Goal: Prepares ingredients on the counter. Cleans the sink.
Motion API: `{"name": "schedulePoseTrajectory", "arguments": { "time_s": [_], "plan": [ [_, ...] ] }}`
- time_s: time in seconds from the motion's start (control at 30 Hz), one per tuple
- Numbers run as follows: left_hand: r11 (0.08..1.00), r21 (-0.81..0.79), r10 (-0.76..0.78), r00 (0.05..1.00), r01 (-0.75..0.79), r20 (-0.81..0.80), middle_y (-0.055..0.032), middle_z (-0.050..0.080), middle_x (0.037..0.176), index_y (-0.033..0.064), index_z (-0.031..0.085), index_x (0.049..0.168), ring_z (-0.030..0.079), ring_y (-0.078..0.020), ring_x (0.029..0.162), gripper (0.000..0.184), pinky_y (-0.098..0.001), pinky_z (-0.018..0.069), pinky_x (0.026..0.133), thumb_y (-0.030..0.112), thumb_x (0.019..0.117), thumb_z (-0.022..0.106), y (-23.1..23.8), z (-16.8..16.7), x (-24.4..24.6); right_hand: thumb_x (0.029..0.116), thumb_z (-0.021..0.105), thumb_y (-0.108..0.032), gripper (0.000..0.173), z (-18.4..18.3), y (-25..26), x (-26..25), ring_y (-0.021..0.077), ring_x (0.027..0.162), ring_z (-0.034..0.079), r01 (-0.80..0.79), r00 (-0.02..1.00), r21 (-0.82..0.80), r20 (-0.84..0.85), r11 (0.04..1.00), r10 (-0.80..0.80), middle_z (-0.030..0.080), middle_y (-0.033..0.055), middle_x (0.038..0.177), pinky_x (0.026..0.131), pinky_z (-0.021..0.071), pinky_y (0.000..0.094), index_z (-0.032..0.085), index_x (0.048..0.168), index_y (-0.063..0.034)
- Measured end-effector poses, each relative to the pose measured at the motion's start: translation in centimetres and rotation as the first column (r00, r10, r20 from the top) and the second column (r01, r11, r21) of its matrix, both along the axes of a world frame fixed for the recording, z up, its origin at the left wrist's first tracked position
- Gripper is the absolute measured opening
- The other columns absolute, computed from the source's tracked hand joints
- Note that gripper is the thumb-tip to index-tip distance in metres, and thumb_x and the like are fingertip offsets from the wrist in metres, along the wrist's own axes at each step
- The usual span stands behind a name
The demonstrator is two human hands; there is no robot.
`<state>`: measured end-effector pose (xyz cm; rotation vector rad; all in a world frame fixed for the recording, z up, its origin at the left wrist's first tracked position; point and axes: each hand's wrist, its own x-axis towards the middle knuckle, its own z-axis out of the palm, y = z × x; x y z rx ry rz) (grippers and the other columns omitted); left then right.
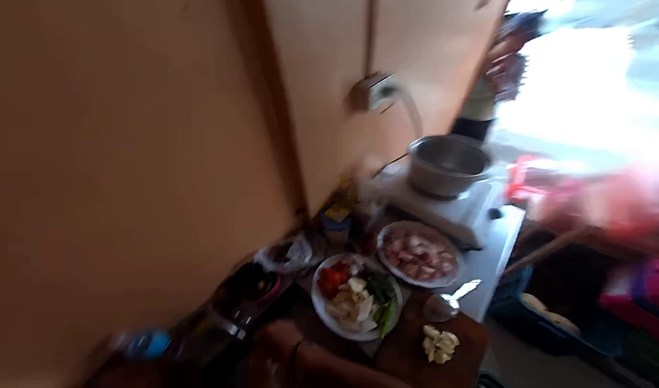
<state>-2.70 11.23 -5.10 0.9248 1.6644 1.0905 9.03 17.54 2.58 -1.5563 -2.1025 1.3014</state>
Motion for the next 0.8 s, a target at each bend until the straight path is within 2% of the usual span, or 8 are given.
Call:
{"name": "schedulePoseTrajectory", "arguments": {
  "time_s": [0.1, 0.23, 0.37, 0.43, 0.57, 0.67, 0.73, 0.8],
  "plan": [
    [0.997, -0.073, 0.038, 0.996, -0.032, 0.082, -0.0129, 0.067, 0.091, -0.0100, 0.064, 0.111, 0.065, -0.0130, 0.076, 0.016, -0.0310, 0.0590, 0.072, -0.002, 0.0976, 0.060, 0.7, 4.1, 1.4, 0.1005, 0.062, -0.031, 0.027, 1.4, 0.0, 0.5, 0.0373, 0.115, 0.067, 0.022, 0.997, -0.019, 0.072, 1.000, -0.021, 0.073, 0.0147, 0.120, 0.100, 0.0494, 0.0650, 0.074, 0.118, -0.0140],
    [0.997, -0.061, 0.054, 0.992, -0.047, 0.115, -0.0095, 0.070, 0.071, -0.0083, 0.069, 0.096, 0.067, -0.0128, 0.058, 0.010, -0.0286, 0.0597, 0.058, 0.001, 0.0959, 0.066, 1.2, 3.6, 1.7, 0.1043, 0.055, -0.031, 0.030, 1.6, -0.5, 2.3, 0.0344, 0.128, 0.060, 0.092, 0.981, -0.021, 0.175, 0.996, -0.087, 0.070, 0.0095, 0.129, 0.109, 0.0429, 0.0611, 0.074, 0.123, -0.0183],
    [0.998, 0.042, 0.051, 0.997, -0.053, 0.065, -0.0150, 0.070, 0.092, -0.0118, 0.066, 0.109, 0.070, -0.0138, 0.079, 0.016, -0.0305, 0.0617, 0.076, -0.001, 0.0994, 0.058, 1.1, 2.4, 1.3, 0.1005, 0.062, -0.022, 0.025, 0.4, -0.8, 2.3, 0.0315, 0.116, 0.067, 0.110, 0.994, -0.004, -0.003, 0.994, -0.110, 0.071, 0.0129, 0.121, 0.102, 0.0511, 0.0544, 0.074, 0.118, -0.0103],
    [0.997, 0.062, 0.051, 0.998, -0.048, -0.047, -0.0159, 0.069, 0.092, -0.0118, 0.066, 0.107, 0.067, -0.0137, 0.081, 0.015, -0.0313, 0.0591, 0.078, -0.002, 0.0969, 0.060, 1.5, 2.5, 1.0, 0.0986, 0.063, -0.010, 0.022, -0.6, -0.5, 1.6, 0.0294, 0.109, 0.069, 0.114, 0.973, 0.014, -0.201, 0.993, -0.109, 0.072, 0.0154, 0.118, 0.101, 0.0532, 0.0485, 0.075, 0.117, -0.0051],
    [0.997, -0.010, 0.081, 0.987, -0.083, -0.137, -0.0190, 0.070, 0.101, -0.0107, 0.067, 0.112, 0.067, -0.0179, 0.088, 0.018, -0.0352, 0.0569, 0.083, -0.004, 0.0954, 0.061, 1.3, 2.9, -0.7, 0.0995, 0.063, -0.011, 0.021, -0.5, -1.2, 0.3, 0.0275, 0.108, 0.071, 0.105, 0.951, -0.031, -0.290, 0.994, -0.109, 0.075, 0.0139, 0.113, 0.102, 0.0526, 0.0481, 0.076, 0.115, -0.0054],
    [0.993, -0.038, 0.108, 0.986, -0.114, -0.126, -0.0160, 0.071, 0.091, -0.0095, 0.068, 0.105, 0.069, -0.0163, 0.074, 0.014, -0.0331, 0.0604, 0.070, 0.000, 0.0945, 0.068, 2.3, 5.4, -1.9, 0.0956, 0.071, -0.024, 0.021, 0.6, -1.8, 0.4, 0.0240, 0.100, 0.072, 0.171, 0.942, -0.047, -0.284, 0.984, -0.177, 0.077, 0.0100, 0.103, 0.095, 0.0547, 0.0478, 0.078, 0.108, -0.0085],
    [0.999, 0.030, 0.025, 0.985, -0.020, -0.168, -0.0146, 0.070, 0.091, -0.0103, 0.064, 0.108, 0.066, -0.0159, 0.075, 0.019, -0.0335, 0.0579, 0.071, 0.005, 0.0977, 0.063, 4.2, 7.3, -3.0, 0.0988, 0.066, -0.024, 0.024, 1.2, -1.2, 0.7, 0.0279, 0.104, 0.071, 0.124, 0.952, -0.007, -0.282, 0.992, -0.121, 0.076, 0.0125, 0.107, 0.098, 0.0534, 0.0509, 0.077, 0.111, -0.0065],
    [0.999, -0.005, -0.049, 0.971, 0.049, -0.234, -0.0149, 0.069, 0.095, -0.0088, 0.063, 0.116, 0.066, -0.0175, 0.080, 0.025, -0.0359, 0.0567, 0.077, 0.012, 0.1020, 0.059, 6.2, 8.8, -3.8, 0.1051, 0.054, -0.017, 0.029, 1.5, -0.7, 1.1, 0.0343, 0.118, 0.067, -0.056, 0.975, 0.004, -0.214, 0.998, 0.055, 0.072, 0.0169, 0.123, 0.106, 0.0481, 0.0552, 0.072, 0.126, -0.0068]
  ]
}}
